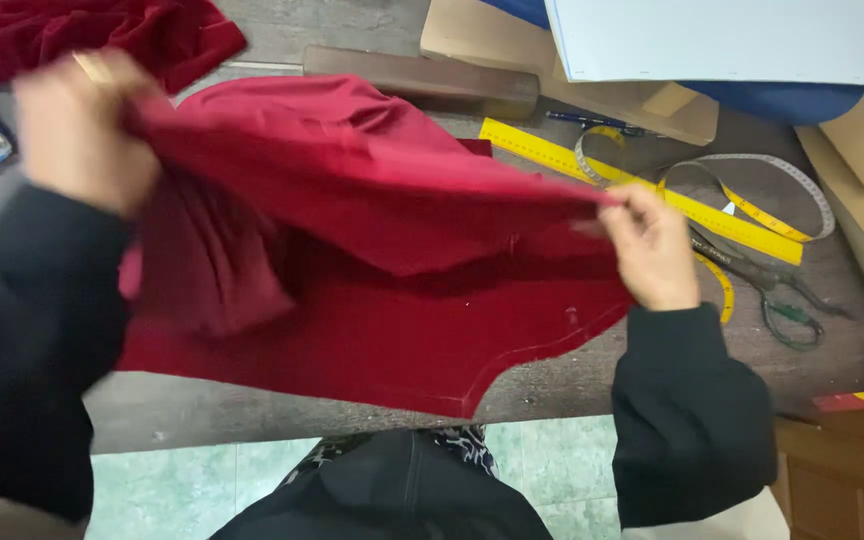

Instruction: The person measures a piece of red fabric with a measuring tape, then places a pink garment on top and measures it as well. The person uses a yellow ruler and chalk to mark lines on the pink garment.

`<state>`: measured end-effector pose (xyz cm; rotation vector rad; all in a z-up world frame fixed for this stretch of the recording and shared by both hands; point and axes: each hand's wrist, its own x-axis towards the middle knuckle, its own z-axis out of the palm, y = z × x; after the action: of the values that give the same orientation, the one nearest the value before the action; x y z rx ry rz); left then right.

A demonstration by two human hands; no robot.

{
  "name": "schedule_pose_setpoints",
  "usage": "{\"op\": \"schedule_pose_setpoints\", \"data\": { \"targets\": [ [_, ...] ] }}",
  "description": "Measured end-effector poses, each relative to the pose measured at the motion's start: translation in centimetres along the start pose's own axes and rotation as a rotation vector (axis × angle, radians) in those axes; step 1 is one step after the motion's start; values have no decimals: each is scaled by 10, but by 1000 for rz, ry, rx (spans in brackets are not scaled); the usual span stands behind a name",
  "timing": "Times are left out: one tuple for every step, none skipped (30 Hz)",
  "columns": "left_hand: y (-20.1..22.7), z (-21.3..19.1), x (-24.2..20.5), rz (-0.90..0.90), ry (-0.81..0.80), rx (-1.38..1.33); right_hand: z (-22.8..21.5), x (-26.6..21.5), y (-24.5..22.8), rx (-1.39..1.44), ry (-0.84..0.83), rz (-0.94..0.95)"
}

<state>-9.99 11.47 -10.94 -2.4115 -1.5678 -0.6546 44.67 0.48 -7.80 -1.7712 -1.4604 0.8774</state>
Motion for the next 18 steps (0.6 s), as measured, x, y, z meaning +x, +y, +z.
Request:
{"op": "schedule_pose_setpoints", "data": {
  "targets": [
    [-11, -13, 19, 113, 152, 61, -5, 9, 17, -45, 61, -229],
    [-107, 80, 2, 111, 149, 62, -11, 2, -3, -44, 57, -229],
    [-208, 126, 13, 791, -503, 348, -16, -4, -23, -104, 184, -418],
    [-297, 137, 73, 1487, -1154, 548, -22, -10, -43, -166, 309, -608],
    [-297, 119, 65, 1487, -1157, 546, -22, -20, -54, -165, 306, -607],
    [-294, 107, 67, 1347, -1066, 463, -22, -30, -64, -156, 332, -720],
    [-292, 89, 65, 1209, -973, 382, -22, -39, -75, -146, 359, -833],
    [-280, 83, 49, 1069, -878, 302, -18, -47, -68, -146, 357, -831],
    [-267, 77, 32, 929, -783, 225, -12, -55, -60, -187, 344, -800],
    [-253, 71, 14, 789, -687, 148, -7, -64, -52, -227, 330, -769],
    [-206, 67, -34, 648, -590, 75, 3, -68, -39, -225, 329, -769],
    [-153, 54, -63, 509, -490, 2, 13, -73, -25, -193, 214, -679],
    [-97, 32, -75, 371, -393, -74, 23, -80, -11, -163, 98, -583],
    [-48, 26, -86, 233, -295, -148, 34, -84, 5, -162, 96, -577],
    [9, 11, -99, 94, -193, -221, 44, -86, 21, -142, 21, -495],
    [72, -14, -115, -45, -90, -292, 54, -89, 36, -123, -54, -413],
    [77, -6, -127, -47, -93, -294, 59, -91, 40, -123, -57, -410],
    [81, 1, -139, -130, -119, -292, 64, -94, 44, -114, -71, -365]
  ]
}}
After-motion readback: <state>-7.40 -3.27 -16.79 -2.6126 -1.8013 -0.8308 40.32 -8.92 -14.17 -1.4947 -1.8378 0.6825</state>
